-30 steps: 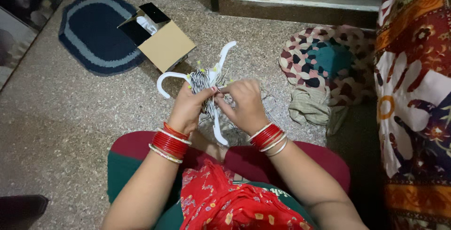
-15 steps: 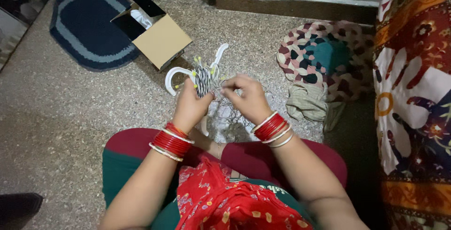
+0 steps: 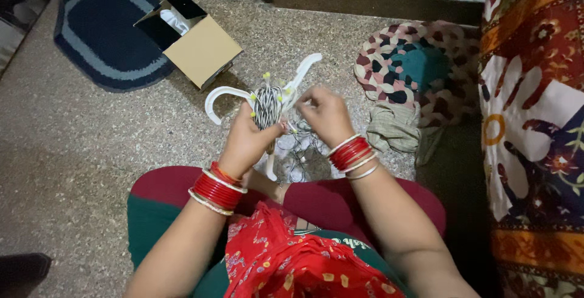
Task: The person sits on the floor and winds a string of fairy lights around a white plastic hanger, gathering the loose wire from the floor and wrapping it around the hanger. They then wrap the coiled lights in a white cloth and handle a small yellow item.
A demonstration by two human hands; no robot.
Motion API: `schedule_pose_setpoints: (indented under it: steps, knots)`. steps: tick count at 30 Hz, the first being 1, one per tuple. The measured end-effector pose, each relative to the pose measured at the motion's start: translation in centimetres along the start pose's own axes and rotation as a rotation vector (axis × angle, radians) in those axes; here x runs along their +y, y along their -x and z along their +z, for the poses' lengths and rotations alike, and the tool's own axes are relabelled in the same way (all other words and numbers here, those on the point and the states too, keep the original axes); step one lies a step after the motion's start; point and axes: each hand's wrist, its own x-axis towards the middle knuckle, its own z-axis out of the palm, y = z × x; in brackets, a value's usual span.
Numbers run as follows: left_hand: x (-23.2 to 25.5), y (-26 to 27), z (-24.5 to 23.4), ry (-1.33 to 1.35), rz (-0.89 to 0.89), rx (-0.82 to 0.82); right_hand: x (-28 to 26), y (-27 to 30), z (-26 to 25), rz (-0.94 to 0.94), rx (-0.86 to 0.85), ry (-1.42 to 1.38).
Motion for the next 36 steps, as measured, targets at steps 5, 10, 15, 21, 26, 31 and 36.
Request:
schedule_pose_setpoints:
  steps: [5,10,15,21,26,31,36]
  knots:
    - [0.5,0.3,0.5,0.398,0.039,-0.224,4.2,1.0,4.5,0.075,-0.249,0.105]
    - [1.9,0.9,-0.1,0.548,-0.002,-0.316,11.1,-1.1,7.9,0.785,-0.157,-0.688]
    - [4.6,1.1,-2.7,0.664,0.028,-0.256,20.0,-2.5,3.0,0.406,-0.04,0.169]
    - [5.3,1.2,-7.4,0.81,0.104,-0.154,27.1,-3.9,-3.6,0.232,0.515,0.451]
    - [2.3,-1.0,-8.4,0.632,0.073,-0.002,23.1,-4.4,-7.4,0.339,0.552,-0.601]
    - [-1.7,-3.4,-9.3,0.404,0.177,0.087,13.0,-3.3,-8.9,0.272,0.31,-0.975]
    - [-5.7,-5.7,-9.7,0.311,0.157,0.151,8.2,-2.8,-7.1,0.144,0.198,-0.276]
